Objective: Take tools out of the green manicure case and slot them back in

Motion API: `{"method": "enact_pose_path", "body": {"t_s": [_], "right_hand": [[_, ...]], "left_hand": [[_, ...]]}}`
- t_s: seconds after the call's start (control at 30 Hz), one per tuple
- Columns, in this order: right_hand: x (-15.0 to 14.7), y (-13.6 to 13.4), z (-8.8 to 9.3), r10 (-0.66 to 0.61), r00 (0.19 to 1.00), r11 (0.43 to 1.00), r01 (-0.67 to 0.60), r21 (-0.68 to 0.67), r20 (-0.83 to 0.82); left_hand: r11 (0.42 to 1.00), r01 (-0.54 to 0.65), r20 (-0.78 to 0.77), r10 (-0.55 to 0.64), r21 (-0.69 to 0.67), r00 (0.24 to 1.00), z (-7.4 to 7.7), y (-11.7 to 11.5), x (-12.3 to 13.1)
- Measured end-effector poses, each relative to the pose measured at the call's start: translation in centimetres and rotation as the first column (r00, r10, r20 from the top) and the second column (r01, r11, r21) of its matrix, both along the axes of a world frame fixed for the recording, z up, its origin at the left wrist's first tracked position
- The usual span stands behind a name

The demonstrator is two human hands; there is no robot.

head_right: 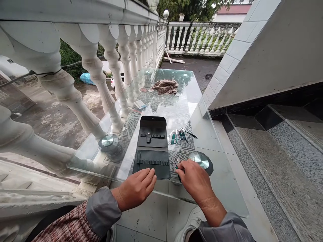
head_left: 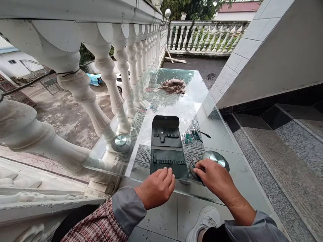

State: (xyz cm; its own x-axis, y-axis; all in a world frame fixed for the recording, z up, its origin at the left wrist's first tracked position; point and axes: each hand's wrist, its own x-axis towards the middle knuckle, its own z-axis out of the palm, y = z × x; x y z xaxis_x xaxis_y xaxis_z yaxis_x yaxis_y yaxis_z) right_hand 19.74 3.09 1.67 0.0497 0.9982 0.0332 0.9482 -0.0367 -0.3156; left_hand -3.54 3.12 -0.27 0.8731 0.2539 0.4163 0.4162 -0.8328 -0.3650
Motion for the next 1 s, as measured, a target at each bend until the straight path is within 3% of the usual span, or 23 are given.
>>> {"method": "enact_pose_path", "body": {"t_s": [0.27,0.43,0.5,0.6,0.73,1.0], "right_hand": [[-0.4,-0.2,0.0,-0.016,0.998,0.999,0.014,0.034,0.053],[-0.7,0.0,0.8,-0.02,0.987,0.995,0.035,0.09,-0.162],[-1.3,0.3,1.1,-0.031,0.937,0.995,0.061,0.075,-0.347],[-2.8,0.9,1.2,-0.067,0.779,0.995,0.097,0.014,-0.624],[-5.3,2.2,0.8,-0.061,0.571,0.998,0.06,-0.033,-0.819],[-8.7,5.1,-0.3,-0.023,0.505,0.999,0.038,-0.004,-0.863]], "left_hand": [[1.0,0.004,0.008,-0.004,0.005,1.0,0.0,-0.1,0.0],[1.0,-0.003,-0.036,0.003,-0.007,0.999,-0.1,-0.2,0.0],[1.0,0.0,-0.031,0.0,-0.007,1.0,-0.1,-0.2,0.0],[1.0,0.01,-0.011,-0.01,-0.007,1.0,0.0,-0.2,0.1],[0.999,0.013,-0.035,-0.014,-0.03,0.999,0.0,-0.3,0.1],[1.0,-0.012,-0.02,0.012,-0.028,1.0,-0.1,-0.3,-0.4]]}}
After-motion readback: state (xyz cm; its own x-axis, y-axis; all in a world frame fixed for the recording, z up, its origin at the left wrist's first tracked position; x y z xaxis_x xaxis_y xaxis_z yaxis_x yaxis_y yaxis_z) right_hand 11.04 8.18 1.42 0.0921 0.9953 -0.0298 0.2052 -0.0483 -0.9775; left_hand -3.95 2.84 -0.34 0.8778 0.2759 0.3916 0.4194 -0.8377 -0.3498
